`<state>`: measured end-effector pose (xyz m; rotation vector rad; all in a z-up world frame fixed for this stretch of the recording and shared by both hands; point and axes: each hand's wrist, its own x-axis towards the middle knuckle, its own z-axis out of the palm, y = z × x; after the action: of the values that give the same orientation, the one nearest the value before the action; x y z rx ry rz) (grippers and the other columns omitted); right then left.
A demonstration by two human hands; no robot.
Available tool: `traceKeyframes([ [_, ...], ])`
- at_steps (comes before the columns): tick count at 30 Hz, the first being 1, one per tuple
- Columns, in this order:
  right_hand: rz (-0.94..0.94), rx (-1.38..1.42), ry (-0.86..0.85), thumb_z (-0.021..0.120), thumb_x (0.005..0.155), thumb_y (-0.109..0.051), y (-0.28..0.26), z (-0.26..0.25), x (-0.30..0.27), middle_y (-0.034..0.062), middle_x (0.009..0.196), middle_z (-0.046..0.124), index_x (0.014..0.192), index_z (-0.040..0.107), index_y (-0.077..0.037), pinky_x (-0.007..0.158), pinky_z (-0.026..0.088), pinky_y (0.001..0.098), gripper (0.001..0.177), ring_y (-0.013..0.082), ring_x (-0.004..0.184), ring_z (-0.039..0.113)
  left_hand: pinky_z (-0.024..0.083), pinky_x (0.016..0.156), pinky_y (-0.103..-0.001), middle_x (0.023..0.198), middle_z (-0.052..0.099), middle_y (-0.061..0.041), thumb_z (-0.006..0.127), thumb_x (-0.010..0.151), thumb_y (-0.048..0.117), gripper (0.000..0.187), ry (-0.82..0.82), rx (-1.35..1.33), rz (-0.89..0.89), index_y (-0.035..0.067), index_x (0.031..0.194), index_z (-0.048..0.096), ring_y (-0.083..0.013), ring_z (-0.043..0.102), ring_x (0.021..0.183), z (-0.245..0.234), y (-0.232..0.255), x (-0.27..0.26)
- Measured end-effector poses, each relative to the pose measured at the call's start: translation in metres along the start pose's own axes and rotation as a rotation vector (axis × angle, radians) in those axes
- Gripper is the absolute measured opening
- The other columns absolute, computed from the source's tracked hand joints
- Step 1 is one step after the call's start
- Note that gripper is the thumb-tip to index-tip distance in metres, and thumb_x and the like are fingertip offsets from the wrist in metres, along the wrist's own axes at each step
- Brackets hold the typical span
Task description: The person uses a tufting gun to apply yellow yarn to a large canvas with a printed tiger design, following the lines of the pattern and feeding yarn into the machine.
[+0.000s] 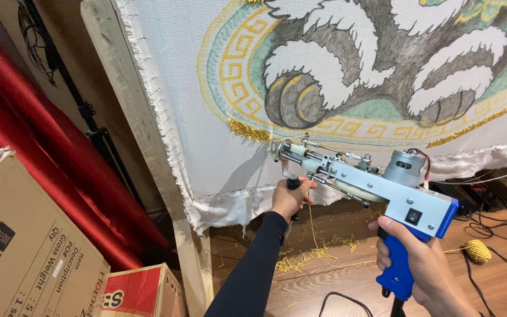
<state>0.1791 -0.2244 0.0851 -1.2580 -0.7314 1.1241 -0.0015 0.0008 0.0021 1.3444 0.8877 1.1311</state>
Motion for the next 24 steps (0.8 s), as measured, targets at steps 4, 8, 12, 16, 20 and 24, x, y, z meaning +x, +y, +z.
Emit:
traceKeyframes([
  [4,0.005,0.000,0.027,0.071,0.087,-0.029,-0.002,0.008,-0.001,0.0106,0.057,0.050,0.101,0.067,0.006,0.044,0.038,0.0355,0.038,0.0203,0.046,0.047,0.042,0.041,-0.024,0.094,0.079,-0.003,0.069,0.094,0.025,0.035,0.013,-0.037,0.020,-0.001,0.118,0.073,-0.0091,0.067,0.056,-0.002,0.001,0.000],
  [8,0.010,0.018,0.024,0.071,0.086,-0.030,-0.003,0.014,-0.001,0.0101,0.057,0.051,0.100,0.067,0.005,0.044,0.038,0.0352,0.037,0.0198,0.046,0.047,0.040,0.040,-0.024,0.090,0.078,-0.005,0.073,0.092,0.026,0.041,0.019,-0.088,0.017,-0.004,0.120,0.070,-0.0100,0.066,0.055,-0.005,-0.001,0.002],
  [12,-0.017,0.004,0.022,0.072,0.086,-0.029,-0.003,0.022,0.000,0.0097,0.057,0.052,0.100,0.068,0.003,0.043,0.040,0.0352,0.036,0.0202,0.045,0.049,0.046,0.047,-0.025,0.086,0.069,-0.005,0.076,0.092,0.023,0.041,0.060,-0.142,0.055,-0.004,0.122,0.068,-0.0103,0.066,0.059,-0.007,-0.010,0.011],
  [16,-0.078,-0.009,0.025,0.073,0.086,-0.026,-0.002,0.036,0.002,0.0094,0.056,0.053,0.096,0.068,0.001,0.042,0.040,0.0346,0.029,0.0197,0.044,0.049,0.053,0.055,-0.025,0.088,0.070,-0.003,0.074,0.091,0.017,0.035,0.131,-0.193,0.088,-0.004,0.119,0.069,-0.0088,0.062,0.061,-0.013,-0.018,0.021],
  [20,-0.148,-0.020,0.044,0.075,0.085,-0.021,0.000,0.055,0.005,0.0080,0.057,0.055,0.093,0.067,-0.002,0.040,0.039,0.0334,0.022,0.0183,0.043,0.050,0.051,0.055,-0.026,0.084,0.068,-0.002,0.073,0.091,0.013,0.031,0.189,-0.286,0.150,-0.003,0.117,0.072,-0.0095,0.058,0.058,-0.023,-0.023,0.027],
  [24,-0.149,-0.019,0.041,0.076,0.085,-0.020,-0.002,0.068,0.006,0.0060,0.058,0.055,0.091,0.066,-0.002,0.040,0.039,0.0327,0.021,0.0169,0.043,0.050,0.048,0.054,-0.027,0.077,0.067,-0.001,0.073,0.091,0.013,0.026,0.237,-0.198,0.171,-0.001,0.112,0.076,-0.0088,0.057,0.057,-0.034,-0.021,0.035],
])
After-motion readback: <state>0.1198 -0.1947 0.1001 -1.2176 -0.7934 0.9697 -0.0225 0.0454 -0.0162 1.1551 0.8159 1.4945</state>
